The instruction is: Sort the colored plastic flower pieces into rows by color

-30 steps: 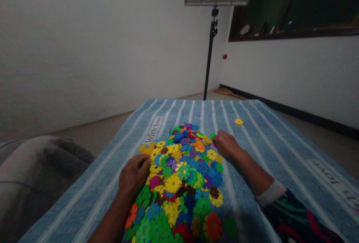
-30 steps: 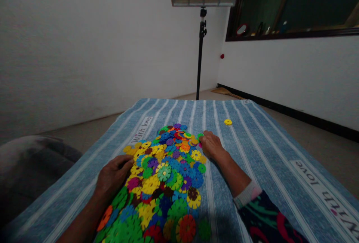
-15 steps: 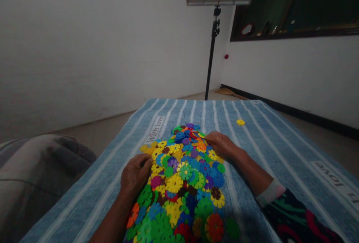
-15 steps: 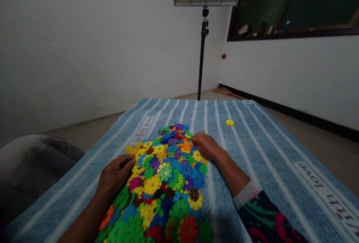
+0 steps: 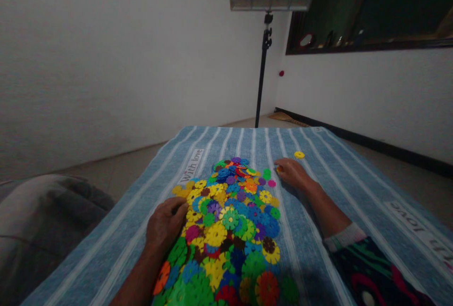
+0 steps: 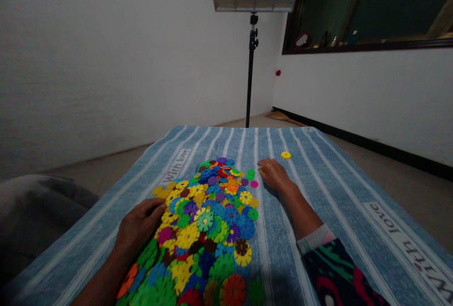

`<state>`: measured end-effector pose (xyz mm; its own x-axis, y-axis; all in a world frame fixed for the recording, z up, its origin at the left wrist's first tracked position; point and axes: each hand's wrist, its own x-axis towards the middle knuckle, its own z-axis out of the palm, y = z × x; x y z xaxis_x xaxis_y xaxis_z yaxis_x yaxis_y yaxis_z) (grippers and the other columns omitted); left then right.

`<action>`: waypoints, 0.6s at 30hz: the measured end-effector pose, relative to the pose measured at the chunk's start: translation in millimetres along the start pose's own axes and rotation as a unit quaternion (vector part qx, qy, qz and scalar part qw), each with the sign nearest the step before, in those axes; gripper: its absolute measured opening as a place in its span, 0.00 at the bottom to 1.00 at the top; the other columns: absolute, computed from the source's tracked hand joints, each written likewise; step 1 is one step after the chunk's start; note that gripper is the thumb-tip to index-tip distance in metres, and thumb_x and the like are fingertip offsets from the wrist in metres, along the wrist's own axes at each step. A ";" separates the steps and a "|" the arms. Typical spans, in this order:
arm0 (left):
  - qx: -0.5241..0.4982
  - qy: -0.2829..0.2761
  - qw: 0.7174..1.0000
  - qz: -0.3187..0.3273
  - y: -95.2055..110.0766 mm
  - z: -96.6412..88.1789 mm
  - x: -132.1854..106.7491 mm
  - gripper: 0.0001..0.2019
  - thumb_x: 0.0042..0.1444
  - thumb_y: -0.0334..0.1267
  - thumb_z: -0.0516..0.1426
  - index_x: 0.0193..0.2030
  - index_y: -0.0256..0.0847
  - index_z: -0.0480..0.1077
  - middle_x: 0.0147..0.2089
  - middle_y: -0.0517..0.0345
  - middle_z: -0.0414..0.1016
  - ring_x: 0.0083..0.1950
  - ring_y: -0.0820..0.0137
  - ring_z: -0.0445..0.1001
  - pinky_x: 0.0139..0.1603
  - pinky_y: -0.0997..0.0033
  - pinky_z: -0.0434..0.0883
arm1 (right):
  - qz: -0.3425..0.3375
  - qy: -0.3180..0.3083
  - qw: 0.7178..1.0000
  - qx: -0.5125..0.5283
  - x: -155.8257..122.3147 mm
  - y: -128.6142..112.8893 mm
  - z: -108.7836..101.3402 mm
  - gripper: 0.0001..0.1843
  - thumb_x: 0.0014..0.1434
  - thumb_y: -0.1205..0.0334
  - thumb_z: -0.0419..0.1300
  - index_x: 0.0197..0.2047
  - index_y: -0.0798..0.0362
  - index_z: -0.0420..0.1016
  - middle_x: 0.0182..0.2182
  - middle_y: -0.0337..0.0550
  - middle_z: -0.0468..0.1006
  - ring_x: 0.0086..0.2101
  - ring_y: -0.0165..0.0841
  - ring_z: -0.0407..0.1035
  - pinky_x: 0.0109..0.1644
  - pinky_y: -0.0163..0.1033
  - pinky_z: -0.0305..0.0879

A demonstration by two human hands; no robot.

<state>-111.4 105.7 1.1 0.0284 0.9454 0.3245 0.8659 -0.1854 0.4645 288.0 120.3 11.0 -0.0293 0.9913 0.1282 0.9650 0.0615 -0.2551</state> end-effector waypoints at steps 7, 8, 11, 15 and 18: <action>0.007 -0.002 1.000 -0.002 0.8 -2.0 0.7 0.19 0.51 0.50 0.49 0.33 0.44 0.78 0.42 0.54 0.82 0.45 0.60 0.78 0.45 0.67 0.73 | 0.046 -0.047 0.998 -0.004 -2.4 31.5 -9.6 0.26 0.50 0.65 0.63 0.55 0.54 0.75 0.48 0.49 0.79 0.46 0.38 0.72 0.46 0.35 0.62; 0.006 -0.001 1.000 -0.002 0.5 -1.8 0.8 0.19 0.51 0.50 0.49 0.33 0.43 0.78 0.42 0.54 0.82 0.45 0.60 0.78 0.45 0.67 0.73 | 0.052 -0.051 0.997 -0.003 -3.4 35.3 -11.8 0.30 0.49 0.64 0.65 0.57 0.54 0.74 0.48 0.49 0.79 0.45 0.37 0.72 0.45 0.34 0.62; 0.003 -0.001 1.000 0.001 -0.7 -1.2 1.2 0.19 0.52 0.51 0.49 0.33 0.44 0.78 0.42 0.54 0.82 0.45 0.60 0.78 0.45 0.67 0.73 | 0.071 -0.070 0.995 -0.007 -8.1 45.8 -19.1 0.31 0.46 0.65 0.67 0.55 0.55 0.75 0.42 0.49 0.80 0.40 0.37 0.73 0.41 0.35 0.62; 0.007 -0.004 1.000 0.008 -2.2 -0.5 2.8 0.19 0.51 0.51 0.49 0.31 0.44 0.78 0.40 0.55 0.82 0.43 0.61 0.78 0.43 0.69 0.73 | 0.056 -0.080 0.995 -0.013 -12.0 46.9 -21.5 0.18 0.46 0.68 0.64 0.44 0.54 0.79 0.37 0.45 0.81 0.36 0.34 0.72 0.37 0.34 0.60; 0.006 0.000 1.000 0.012 -2.8 -0.8 3.4 0.18 0.51 0.51 0.50 0.31 0.45 0.78 0.40 0.56 0.82 0.43 0.62 0.78 0.42 0.70 0.73 | 0.037 -0.076 0.996 -0.014 -10.0 39.0 -17.9 0.12 0.48 0.69 0.62 0.38 0.54 0.79 0.36 0.44 0.80 0.36 0.33 0.72 0.37 0.33 0.58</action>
<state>-114.1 109.2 1.6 0.0493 0.9404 0.3364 0.8710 -0.2053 0.4464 330.6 110.7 16.9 0.0043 0.9993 -0.0378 0.9727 -0.0130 -0.2318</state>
